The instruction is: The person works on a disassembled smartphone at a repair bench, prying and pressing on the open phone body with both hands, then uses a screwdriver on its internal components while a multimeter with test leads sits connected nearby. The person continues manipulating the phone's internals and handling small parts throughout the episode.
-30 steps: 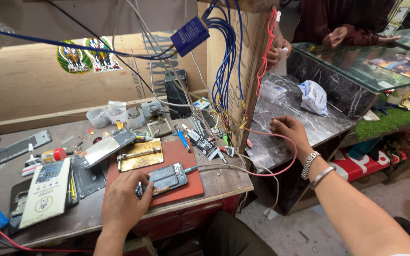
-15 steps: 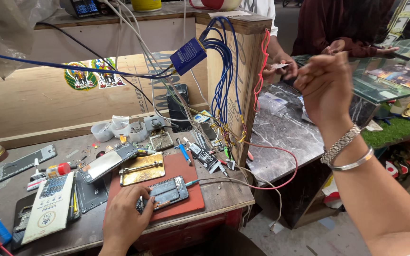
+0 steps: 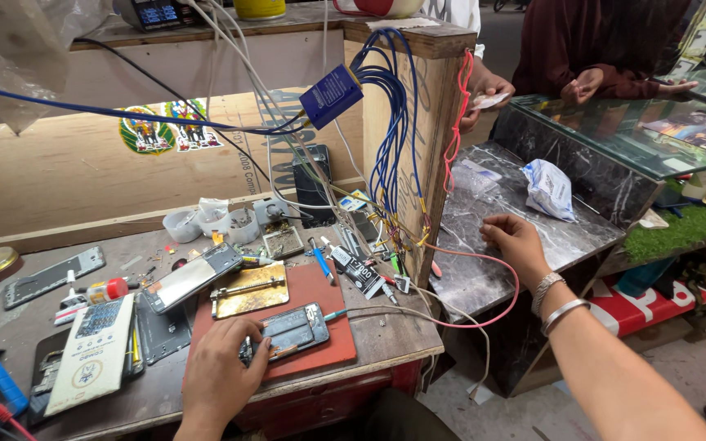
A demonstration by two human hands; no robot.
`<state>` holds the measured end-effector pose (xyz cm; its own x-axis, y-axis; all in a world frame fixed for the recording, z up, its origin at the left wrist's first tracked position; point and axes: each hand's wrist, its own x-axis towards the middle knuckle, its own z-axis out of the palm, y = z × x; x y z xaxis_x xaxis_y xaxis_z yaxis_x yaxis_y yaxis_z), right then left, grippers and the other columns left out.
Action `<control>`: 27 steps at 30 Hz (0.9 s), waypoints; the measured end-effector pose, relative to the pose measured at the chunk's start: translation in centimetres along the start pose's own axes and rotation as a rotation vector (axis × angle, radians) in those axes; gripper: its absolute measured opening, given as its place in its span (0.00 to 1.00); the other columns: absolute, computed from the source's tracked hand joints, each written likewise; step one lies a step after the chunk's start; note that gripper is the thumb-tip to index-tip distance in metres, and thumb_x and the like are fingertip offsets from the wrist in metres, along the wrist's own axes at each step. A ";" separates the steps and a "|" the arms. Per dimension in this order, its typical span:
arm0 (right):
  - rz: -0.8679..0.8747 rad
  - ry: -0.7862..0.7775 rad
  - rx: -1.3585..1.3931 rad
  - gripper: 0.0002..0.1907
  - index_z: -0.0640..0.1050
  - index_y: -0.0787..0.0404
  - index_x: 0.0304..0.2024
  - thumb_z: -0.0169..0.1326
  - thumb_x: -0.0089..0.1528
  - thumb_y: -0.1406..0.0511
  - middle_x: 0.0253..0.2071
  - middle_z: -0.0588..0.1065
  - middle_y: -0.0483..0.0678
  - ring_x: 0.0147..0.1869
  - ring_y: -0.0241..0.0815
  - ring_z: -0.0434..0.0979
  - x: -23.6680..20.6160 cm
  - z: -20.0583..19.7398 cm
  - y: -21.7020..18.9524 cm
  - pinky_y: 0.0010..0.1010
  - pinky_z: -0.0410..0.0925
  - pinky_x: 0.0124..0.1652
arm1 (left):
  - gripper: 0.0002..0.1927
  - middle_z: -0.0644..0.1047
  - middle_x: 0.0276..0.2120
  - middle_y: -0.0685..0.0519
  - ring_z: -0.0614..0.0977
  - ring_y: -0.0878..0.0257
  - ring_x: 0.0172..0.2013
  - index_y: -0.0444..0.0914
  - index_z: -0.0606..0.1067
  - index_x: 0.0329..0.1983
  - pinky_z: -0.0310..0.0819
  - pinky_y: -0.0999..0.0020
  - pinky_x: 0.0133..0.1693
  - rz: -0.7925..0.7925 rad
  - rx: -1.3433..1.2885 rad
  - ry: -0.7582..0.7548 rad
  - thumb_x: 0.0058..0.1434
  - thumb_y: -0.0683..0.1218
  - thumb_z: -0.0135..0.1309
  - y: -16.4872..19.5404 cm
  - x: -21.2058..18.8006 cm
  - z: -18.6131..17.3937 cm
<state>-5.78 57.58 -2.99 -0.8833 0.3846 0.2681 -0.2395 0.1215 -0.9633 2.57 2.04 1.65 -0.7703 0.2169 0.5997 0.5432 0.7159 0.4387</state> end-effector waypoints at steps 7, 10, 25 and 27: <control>-0.088 0.032 -0.074 0.10 0.78 0.68 0.49 0.54 0.66 0.70 0.40 0.80 0.48 0.39 0.34 0.79 -0.5 -0.1 1.0 0.24 0.72 0.41 | 0.08 0.82 0.36 0.54 0.82 0.52 0.40 0.40 0.75 0.29 0.74 0.56 0.43 -0.005 0.019 0.005 0.51 0.46 0.63 0.1 -0.1 0.2; -0.094 0.038 -0.089 0.10 0.78 0.67 0.49 0.54 0.66 0.69 0.40 0.80 0.48 0.39 0.34 0.79 -0.5 -0.1 0.9 0.24 0.72 0.41 | 0.08 0.83 0.36 0.55 0.82 0.53 0.41 0.39 0.75 0.29 0.74 0.57 0.43 0.003 0.003 -0.001 0.52 0.46 0.62 0.1 -0.1 0.2; -0.090 0.051 -0.067 0.09 0.78 0.67 0.49 0.54 0.67 0.69 0.40 0.80 0.48 0.39 0.34 0.79 -0.4 -0.3 1.1 0.25 0.72 0.40 | 0.09 0.82 0.37 0.56 0.81 0.52 0.42 0.40 0.74 0.29 0.73 0.56 0.44 -0.001 0.012 -0.004 0.52 0.46 0.62 0.0 -0.1 0.2; -0.090 0.050 -0.067 0.09 0.78 0.67 0.49 0.54 0.67 0.69 0.40 0.80 0.49 0.39 0.34 0.79 -0.5 -0.2 1.3 0.25 0.72 0.41 | 0.09 0.82 0.37 0.55 0.81 0.52 0.42 0.40 0.74 0.29 0.73 0.56 0.44 0.002 0.019 -0.003 0.52 0.46 0.62 -0.1 -0.1 0.1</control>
<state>-5.63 57.71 -4.34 -0.8376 0.4146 0.3557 -0.2882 0.2177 -0.9325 2.55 1.99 1.45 -0.7701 0.2201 0.5987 0.5383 0.7278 0.4249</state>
